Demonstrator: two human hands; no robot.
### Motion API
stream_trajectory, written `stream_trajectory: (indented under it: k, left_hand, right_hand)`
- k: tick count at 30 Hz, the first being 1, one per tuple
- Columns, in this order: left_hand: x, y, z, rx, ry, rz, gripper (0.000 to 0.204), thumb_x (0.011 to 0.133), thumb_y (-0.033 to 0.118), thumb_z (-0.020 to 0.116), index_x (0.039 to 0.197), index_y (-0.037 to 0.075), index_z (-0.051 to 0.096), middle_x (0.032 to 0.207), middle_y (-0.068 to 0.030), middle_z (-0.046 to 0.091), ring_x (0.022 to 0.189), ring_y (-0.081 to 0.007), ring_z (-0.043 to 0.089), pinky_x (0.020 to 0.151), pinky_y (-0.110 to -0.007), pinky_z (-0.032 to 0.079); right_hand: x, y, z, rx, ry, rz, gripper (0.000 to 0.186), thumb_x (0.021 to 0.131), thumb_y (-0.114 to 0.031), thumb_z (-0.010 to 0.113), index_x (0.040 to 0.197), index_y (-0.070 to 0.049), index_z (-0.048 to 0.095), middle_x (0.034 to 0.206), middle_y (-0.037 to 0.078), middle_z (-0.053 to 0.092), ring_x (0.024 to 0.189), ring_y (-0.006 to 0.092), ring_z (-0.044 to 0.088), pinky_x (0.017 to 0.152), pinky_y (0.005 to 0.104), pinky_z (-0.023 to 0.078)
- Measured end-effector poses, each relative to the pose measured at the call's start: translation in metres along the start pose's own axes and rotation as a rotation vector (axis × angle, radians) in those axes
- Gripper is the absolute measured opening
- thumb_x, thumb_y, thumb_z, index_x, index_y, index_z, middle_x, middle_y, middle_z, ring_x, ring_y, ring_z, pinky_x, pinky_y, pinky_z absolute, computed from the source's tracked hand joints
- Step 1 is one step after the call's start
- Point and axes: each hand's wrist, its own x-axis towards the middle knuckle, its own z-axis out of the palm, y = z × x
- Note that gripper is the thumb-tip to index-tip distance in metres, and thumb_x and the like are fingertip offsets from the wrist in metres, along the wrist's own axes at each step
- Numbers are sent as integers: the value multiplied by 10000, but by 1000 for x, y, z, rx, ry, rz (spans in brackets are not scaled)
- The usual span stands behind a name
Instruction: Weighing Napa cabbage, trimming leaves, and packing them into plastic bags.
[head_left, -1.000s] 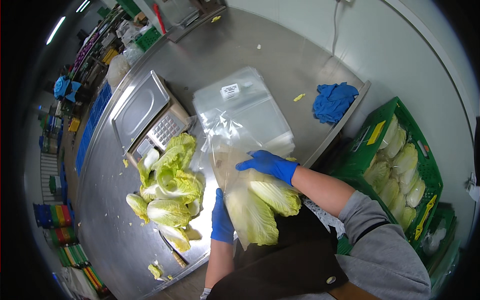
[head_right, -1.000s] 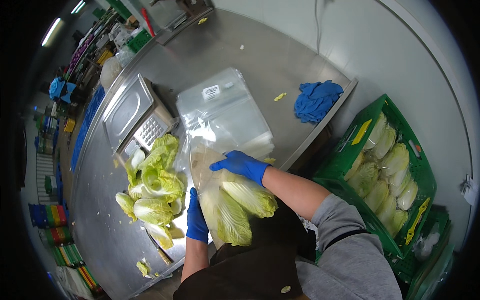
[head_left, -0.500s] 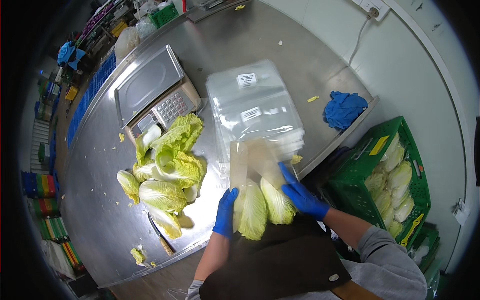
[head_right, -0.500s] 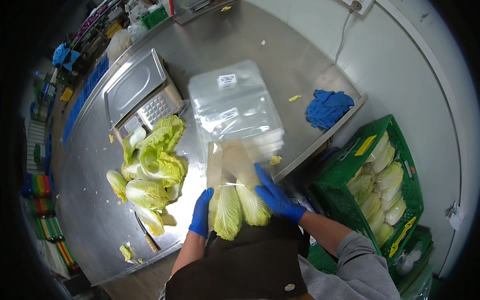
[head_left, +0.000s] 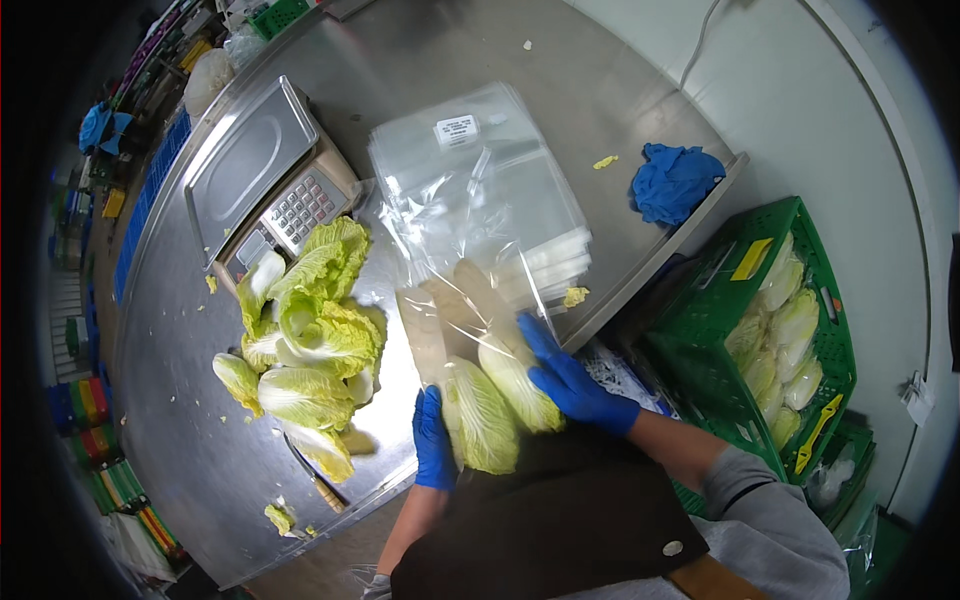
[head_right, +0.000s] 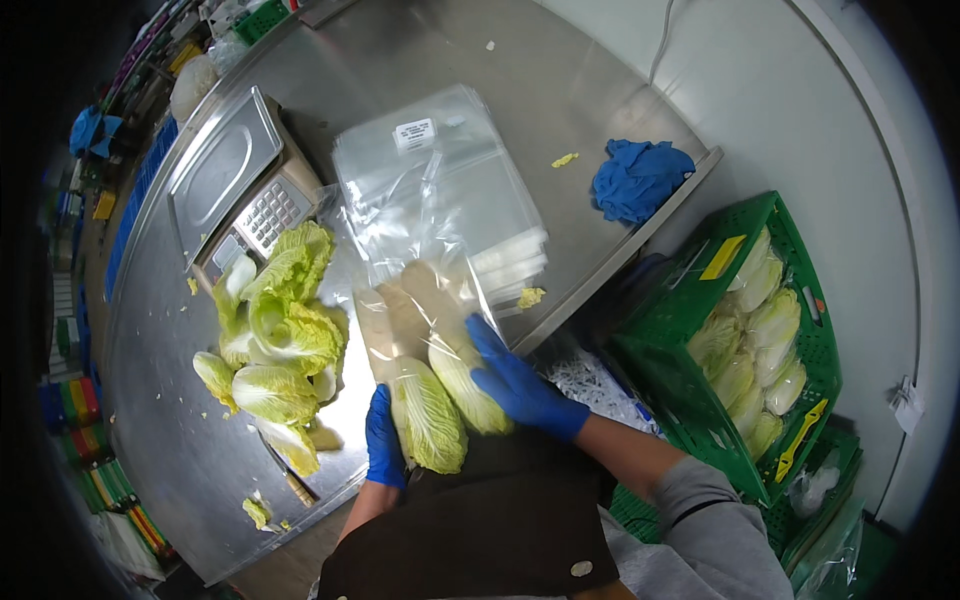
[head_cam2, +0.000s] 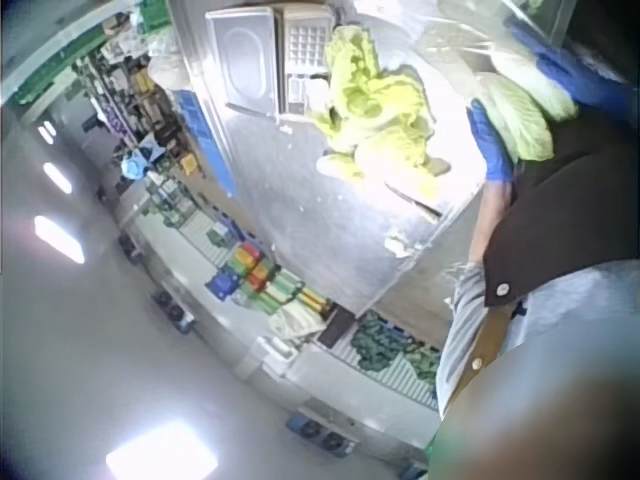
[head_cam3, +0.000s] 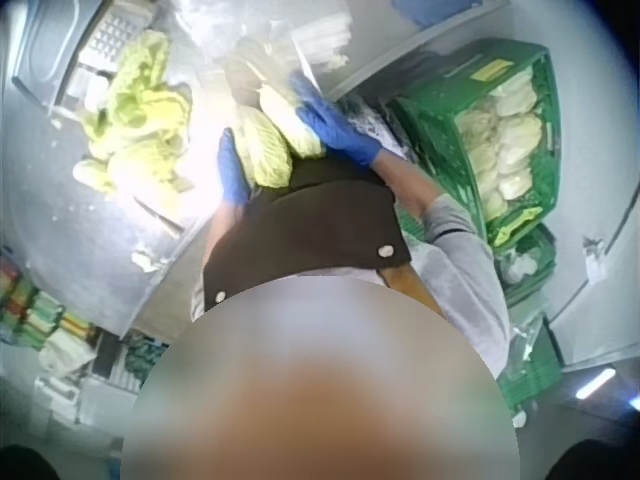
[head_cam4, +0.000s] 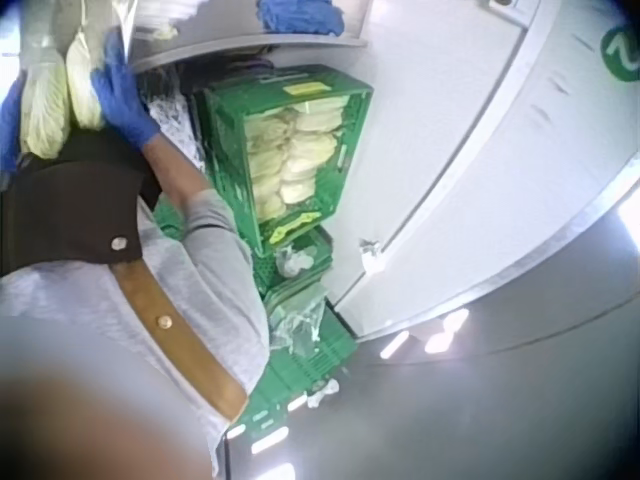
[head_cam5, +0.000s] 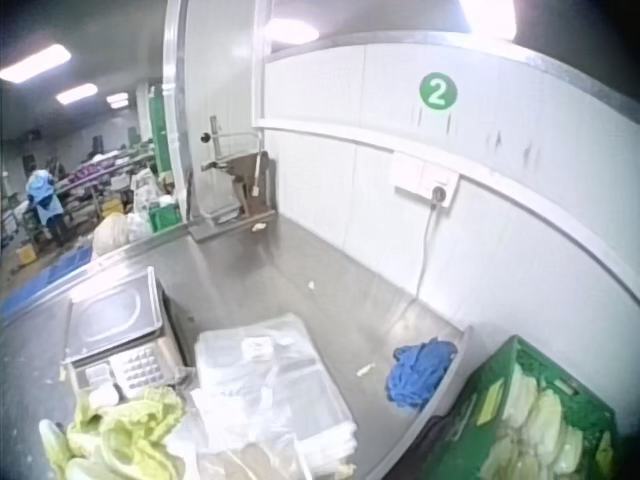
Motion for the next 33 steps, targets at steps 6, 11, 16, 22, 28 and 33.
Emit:
stream_trajectory:
  k: [6, 11, 16, 22, 28, 33]
  left_hand:
    - [14, -10, -11, 248, -17, 21, 400, 951, 359, 484, 1200, 47, 510, 1066, -76, 595, 927, -165, 596, 821, -309, 495]
    - [-9, -1, 12, 6, -26, -20, 406, 970, 360, 428, 1226, 48, 475, 1115, -74, 574, 963, -178, 585, 844, -327, 489]
    - [-1, -13, -14, 72, 55, 32, 368, 966, 338, 437, 1183, 51, 513, 1085, -76, 589, 952, -185, 588, 847, -331, 487]
    - [13, -7, -15, 43, 40, 41, 340, 947, 308, 478, 1151, 42, 536, 1053, -82, 604, 952, -189, 589, 858, -342, 482]
    - [25, 4, -14, 42, -84, 3, 276, 931, 251, 524, 1101, 40, 572, 1030, -70, 615, 901, -160, 595, 818, -322, 492]
    - [8, -15, -51, 409, -19, 247, 285, 952, 289, 517, 1015, 32, 621, 910, -20, 633, 772, -85, 570, 725, -243, 470]
  right_hand:
    - [-39, 8, -10, -61, -21, 69, 696, 903, -145, 496, 1459, -5, 103, 1535, 150, 66, 1423, 258, 37, 1138, 364, 48]
    - [-13, -12, -5, 375, 285, 104, 378, 908, -74, 485, 1276, 12, 488, 1385, 168, 423, 1310, 286, 369, 1084, 364, 264]
    - [-26, -29, 1, -192, 410, 34, 158, 823, -2, 605, 975, 34, 633, 1160, 161, 607, 1055, 257, 602, 899, 323, 477]
    - [-35, -3, -19, 44, 588, 415, 292, 820, -83, 636, 1105, -44, 588, 1005, 144, 633, 894, 277, 631, 740, 330, 498]
    - [-22, 10, -23, -348, 294, 145, 163, 880, -171, 557, 977, -43, 583, 793, 185, 599, 718, 334, 608, 649, 380, 476]
    - [-36, 2, -30, -490, 161, 93, 167, 878, -203, 559, 890, -38, 581, 781, 174, 603, 706, 362, 591, 626, 423, 470]
